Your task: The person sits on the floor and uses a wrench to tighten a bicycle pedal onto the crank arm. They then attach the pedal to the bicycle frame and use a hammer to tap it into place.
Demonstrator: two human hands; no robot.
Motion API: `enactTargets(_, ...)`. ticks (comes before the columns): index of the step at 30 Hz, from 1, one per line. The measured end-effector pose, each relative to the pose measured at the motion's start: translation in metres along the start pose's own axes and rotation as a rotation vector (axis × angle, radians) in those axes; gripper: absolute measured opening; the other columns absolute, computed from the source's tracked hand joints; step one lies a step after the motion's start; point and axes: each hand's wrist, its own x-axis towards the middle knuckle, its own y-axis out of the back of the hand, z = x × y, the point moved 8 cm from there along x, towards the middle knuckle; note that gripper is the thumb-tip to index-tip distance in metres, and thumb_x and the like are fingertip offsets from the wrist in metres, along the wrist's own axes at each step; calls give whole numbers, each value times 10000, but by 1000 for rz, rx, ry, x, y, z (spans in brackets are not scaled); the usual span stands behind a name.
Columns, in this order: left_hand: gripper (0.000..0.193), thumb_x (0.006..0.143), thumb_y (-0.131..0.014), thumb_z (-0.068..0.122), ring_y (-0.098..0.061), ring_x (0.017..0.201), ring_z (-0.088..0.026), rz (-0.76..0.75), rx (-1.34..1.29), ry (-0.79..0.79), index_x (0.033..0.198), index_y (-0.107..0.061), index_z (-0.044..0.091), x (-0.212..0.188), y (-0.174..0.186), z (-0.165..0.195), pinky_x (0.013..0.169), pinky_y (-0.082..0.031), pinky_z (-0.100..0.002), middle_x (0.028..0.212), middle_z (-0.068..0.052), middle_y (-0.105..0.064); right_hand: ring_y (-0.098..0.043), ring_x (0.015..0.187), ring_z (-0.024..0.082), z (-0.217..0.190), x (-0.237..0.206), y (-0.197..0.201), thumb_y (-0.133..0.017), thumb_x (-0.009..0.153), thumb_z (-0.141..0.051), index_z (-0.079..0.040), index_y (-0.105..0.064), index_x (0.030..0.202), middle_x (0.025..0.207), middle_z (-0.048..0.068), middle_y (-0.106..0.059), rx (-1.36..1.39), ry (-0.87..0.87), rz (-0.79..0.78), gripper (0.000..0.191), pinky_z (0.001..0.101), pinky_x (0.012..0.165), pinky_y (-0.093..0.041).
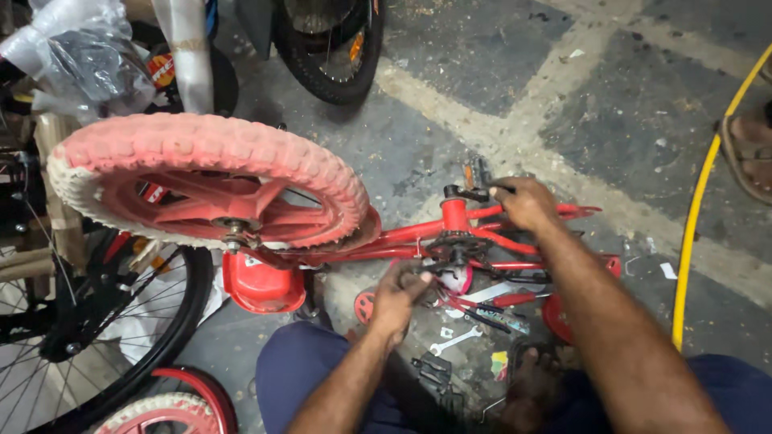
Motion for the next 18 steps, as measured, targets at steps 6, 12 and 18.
enactTargets(6, 282, 913, -768, 133, -561, 745, -84, 99, 221, -299, 1167, -705, 28, -27, 2, 81, 674, -478, -244, 848, 16, -620, -652, 1111, 391, 6, -18, 24, -694, 919, -445, -117, -720, 1224, 1187, 188, -702, -52, 40, 57, 449, 478, 953, -505)
enactTargets(12, 278, 934, -767, 156, -583, 851, -82, 66, 393, -434, 1179, -686, 49, -32, -9, 101, 765, -494, -237, 958, 20, -651, -607, 1171, 393, 10, -106, 121, -719, 869, -425, -99, -680, 1301, 1276, 186, -662, -344, 262, -159, 542, 503, 986, -472)
enactTargets(18, 420, 922, -779, 143, -677, 833, -168, 57, 325, -232, 1240, -528, 34, -16, 0, 69, 727, -586, -320, 1021, -71, -657, -725, 957, 302, 106, -231, 203, -727, 911, -424, -89, -695, 1300, 1146, 142, -728, -95, -100, 57, 515, 429, 863, -568)
